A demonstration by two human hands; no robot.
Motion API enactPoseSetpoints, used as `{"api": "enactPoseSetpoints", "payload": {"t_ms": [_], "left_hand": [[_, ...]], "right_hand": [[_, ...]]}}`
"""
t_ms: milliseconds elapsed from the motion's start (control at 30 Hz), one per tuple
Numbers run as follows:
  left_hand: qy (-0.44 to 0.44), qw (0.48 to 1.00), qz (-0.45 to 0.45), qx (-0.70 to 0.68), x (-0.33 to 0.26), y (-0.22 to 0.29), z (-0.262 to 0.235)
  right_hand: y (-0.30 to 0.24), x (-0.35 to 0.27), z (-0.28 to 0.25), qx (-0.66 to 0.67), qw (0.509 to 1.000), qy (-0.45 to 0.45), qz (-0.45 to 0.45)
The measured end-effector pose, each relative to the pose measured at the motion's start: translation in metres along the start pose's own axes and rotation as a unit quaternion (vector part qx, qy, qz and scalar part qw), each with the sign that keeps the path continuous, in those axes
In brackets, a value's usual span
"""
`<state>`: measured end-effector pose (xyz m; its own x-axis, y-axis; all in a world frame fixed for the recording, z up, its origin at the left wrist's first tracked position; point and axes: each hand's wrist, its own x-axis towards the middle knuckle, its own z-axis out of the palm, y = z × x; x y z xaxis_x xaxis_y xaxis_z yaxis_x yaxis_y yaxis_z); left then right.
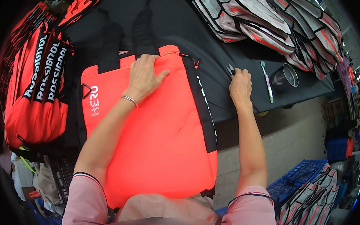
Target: The recorder is assembling and inspecting various components of red and pink backpacks, including checking zippers, straps, and pockets.
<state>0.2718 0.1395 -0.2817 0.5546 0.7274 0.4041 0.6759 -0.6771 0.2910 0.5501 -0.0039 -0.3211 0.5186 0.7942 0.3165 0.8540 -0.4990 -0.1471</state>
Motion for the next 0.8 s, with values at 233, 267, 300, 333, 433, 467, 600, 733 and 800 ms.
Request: {"api": "enactPoseSetpoints", "payload": {"t_ms": [233, 267, 300, 333, 433, 467, 600, 733, 800], "left_hand": [[0.056, 0.995, 0.081, 0.031, -0.058, 0.008, 0.017], [0.072, 0.992, 0.089, 0.045, -0.064, 0.013, 0.020], [0.089, 0.989, 0.098, 0.061, -0.070, 0.017, 0.020], [0.079, 0.989, 0.095, 0.077, -0.074, 0.022, 0.019], [0.074, 0.986, 0.088, 0.119, -0.085, 0.032, 0.013], [0.072, 0.985, 0.092, 0.124, -0.089, 0.033, 0.009], [0.121, 0.987, 0.097, -0.037, -0.089, 0.012, 0.010], [0.107, 0.978, -0.044, -0.173, -0.061, -0.004, -0.005], [0.074, 0.977, -0.048, -0.193, -0.051, -0.007, -0.004]], "right_hand": [[-0.055, 0.031, -0.030, 0.221, 0.973, 0.014, -0.063], [-0.076, 0.033, -0.037, 0.254, 0.962, 0.032, -0.091], [-0.100, 0.035, -0.041, 0.289, 0.949, 0.051, -0.119], [-0.117, 0.038, -0.038, 0.299, 0.945, 0.033, -0.130], [-0.153, 0.039, -0.015, 0.258, 0.956, -0.046, -0.134], [-0.157, 0.033, -0.012, 0.200, 0.968, -0.061, -0.136], [-0.157, 0.023, 0.006, 0.236, 0.959, -0.024, -0.153], [-0.157, 0.020, 0.004, 0.289, 0.951, -0.041, -0.098], [-0.158, 0.019, 0.001, 0.296, 0.949, -0.039, -0.097]]}}
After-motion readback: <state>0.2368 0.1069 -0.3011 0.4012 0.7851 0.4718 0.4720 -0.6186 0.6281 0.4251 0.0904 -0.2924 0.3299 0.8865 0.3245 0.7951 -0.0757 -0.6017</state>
